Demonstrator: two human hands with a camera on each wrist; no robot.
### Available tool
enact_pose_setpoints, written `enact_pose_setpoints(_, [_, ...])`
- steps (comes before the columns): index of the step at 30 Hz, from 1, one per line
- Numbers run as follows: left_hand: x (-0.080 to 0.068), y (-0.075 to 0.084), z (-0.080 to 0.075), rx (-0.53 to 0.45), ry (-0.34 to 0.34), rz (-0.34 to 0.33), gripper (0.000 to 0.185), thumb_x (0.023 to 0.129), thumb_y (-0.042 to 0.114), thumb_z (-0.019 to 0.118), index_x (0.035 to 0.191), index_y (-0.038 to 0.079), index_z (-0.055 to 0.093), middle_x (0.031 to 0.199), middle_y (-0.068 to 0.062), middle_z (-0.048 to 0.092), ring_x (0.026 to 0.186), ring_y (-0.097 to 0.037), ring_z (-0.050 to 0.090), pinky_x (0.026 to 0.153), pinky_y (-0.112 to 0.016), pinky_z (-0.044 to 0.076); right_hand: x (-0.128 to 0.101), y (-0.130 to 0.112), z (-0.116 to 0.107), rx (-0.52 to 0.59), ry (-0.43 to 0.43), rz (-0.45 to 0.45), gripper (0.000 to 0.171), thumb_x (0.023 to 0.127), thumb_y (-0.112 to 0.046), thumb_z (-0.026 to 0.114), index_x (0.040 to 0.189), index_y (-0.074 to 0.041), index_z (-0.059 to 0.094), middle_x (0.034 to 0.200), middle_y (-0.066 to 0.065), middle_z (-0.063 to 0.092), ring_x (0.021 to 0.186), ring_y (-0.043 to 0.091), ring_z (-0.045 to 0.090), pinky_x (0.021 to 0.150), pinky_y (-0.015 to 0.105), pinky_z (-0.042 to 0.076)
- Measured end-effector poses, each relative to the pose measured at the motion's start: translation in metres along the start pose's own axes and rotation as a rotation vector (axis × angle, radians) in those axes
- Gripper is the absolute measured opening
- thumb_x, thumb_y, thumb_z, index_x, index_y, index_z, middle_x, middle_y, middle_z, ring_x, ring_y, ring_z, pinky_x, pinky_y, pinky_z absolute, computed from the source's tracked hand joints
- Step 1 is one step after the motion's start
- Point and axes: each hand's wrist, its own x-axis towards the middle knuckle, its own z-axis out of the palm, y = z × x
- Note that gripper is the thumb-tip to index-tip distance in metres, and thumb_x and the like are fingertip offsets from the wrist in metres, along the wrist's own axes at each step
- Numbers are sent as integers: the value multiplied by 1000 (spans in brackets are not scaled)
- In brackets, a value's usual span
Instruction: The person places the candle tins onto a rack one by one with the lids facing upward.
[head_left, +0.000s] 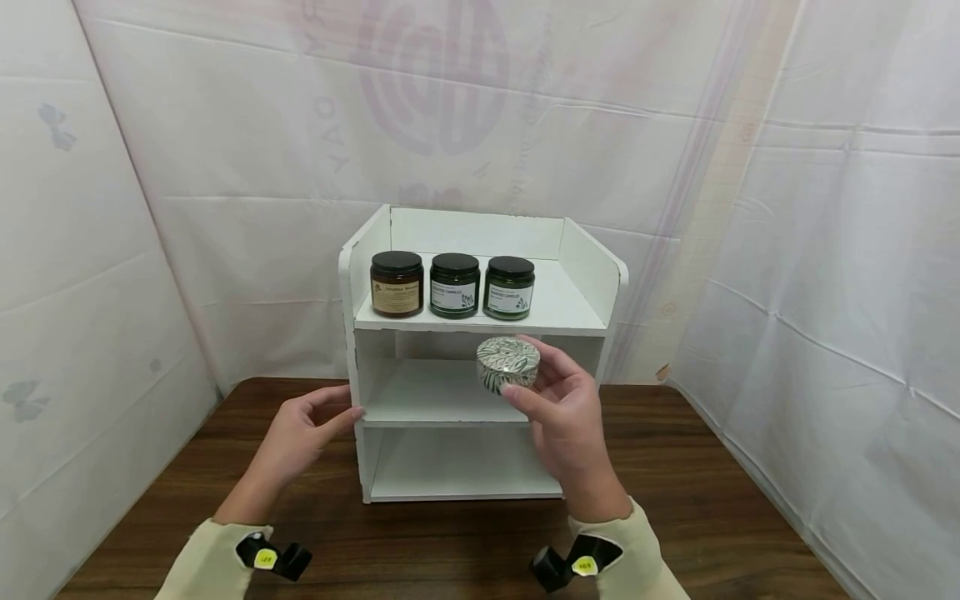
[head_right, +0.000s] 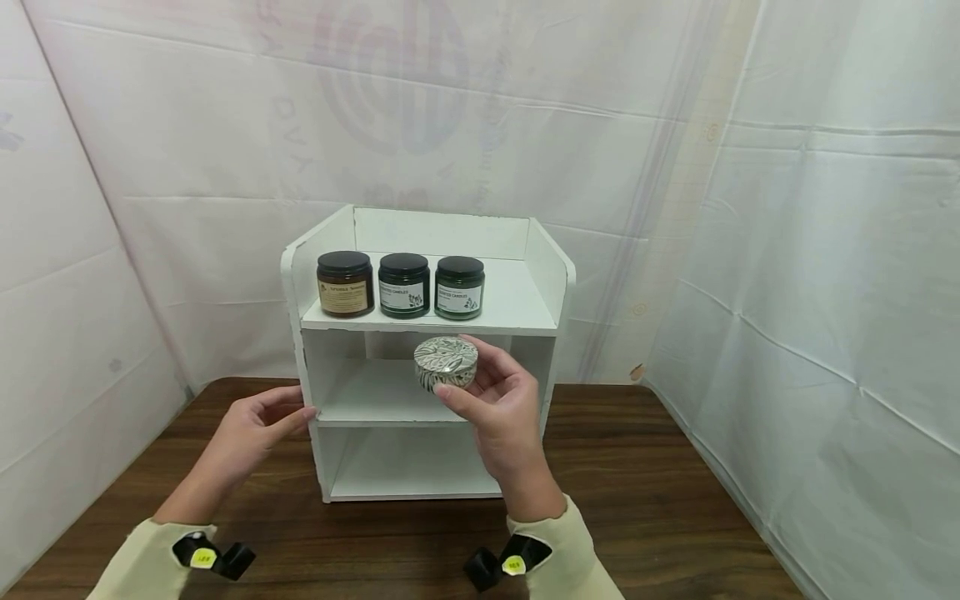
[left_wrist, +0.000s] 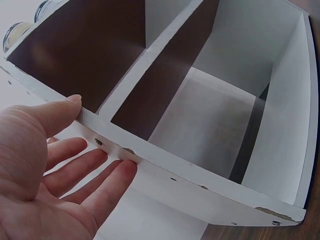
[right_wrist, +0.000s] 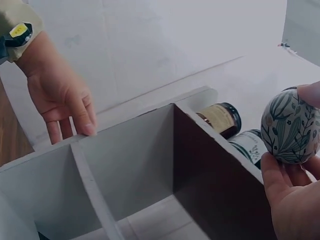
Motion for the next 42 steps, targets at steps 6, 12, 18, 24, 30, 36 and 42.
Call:
enact_pose_setpoints(6, [0, 1, 0, 6, 2, 1, 59, 96, 43, 72, 140, 6, 62, 135, -16, 67, 110, -23, 68, 80, -22, 55, 4, -8, -1, -7, 21, -3, 57, 79, 19, 66, 134, 8, 56, 124, 9, 68, 110, 17, 66, 92, 28, 58])
enact_pose_setpoints(12, [-1, 2, 0, 13, 4, -4, 58, 96, 43, 72, 139, 6, 62, 135, -16, 67, 110, -23, 67, 81, -23, 55, 6, -14, -2, -5, 45, -34, 51, 79, 21, 64, 126, 2, 63, 118, 7, 72, 106, 16, 68, 90, 26, 58])
enact_pose_setpoints(18, [0, 2, 1, -3, 3, -14, 58, 96, 43, 72, 139, 6, 62, 134, -16, 68, 107, -17, 68, 81, -22, 55, 8, -17, -4, -2, 84, -46, 48, 80, 21, 64, 123, -1, 65, 117, 7, 72, 106, 15, 69, 90, 27, 58])
enact_pose_setpoints(24, [0, 3, 1, -1, 4, -21, 59, 96, 44, 72, 140, 7, 62, 136, -16, 67, 109, -19, 67, 81, -21, 54, 11, -21, -6, -5, 111, -65, 51, 80, 22, 64, 128, 5, 61, 117, 8, 72, 107, 16, 69, 90, 27, 58])
enact_pose_setpoints(30, [-1, 3, 1, 8, 1, -19, 60, 96, 45, 72, 141, 7, 61, 137, -16, 66, 112, -24, 67, 81, -21, 54, 16, -26, -9, -60, 145, -95, 54, 81, 22, 66, 132, 10, 59, 119, 9, 70, 108, 17, 68, 89, 27, 58])
enact_pose_setpoints(36, [-1, 3, 1, 6, -1, -23, 60, 96, 44, 71, 141, 7, 61, 137, -16, 66, 112, -25, 67, 81, -22, 54, 21, -32, -10, -123, 187, -107, 53, 80, 21, 71, 131, 10, 60, 115, 7, 71, 107, 17, 69, 88, 25, 59])
enact_pose_setpoints(42, [0, 4, 1, -1, -3, -26, 60, 96, 45, 71, 141, 7, 61, 137, -16, 66, 113, -25, 66, 81, -22, 54, 23, -35, -11, -167, 212, -134, 53, 79, 21, 73, 130, 9, 62, 114, 7, 72, 105, 18, 70, 88, 26, 58])
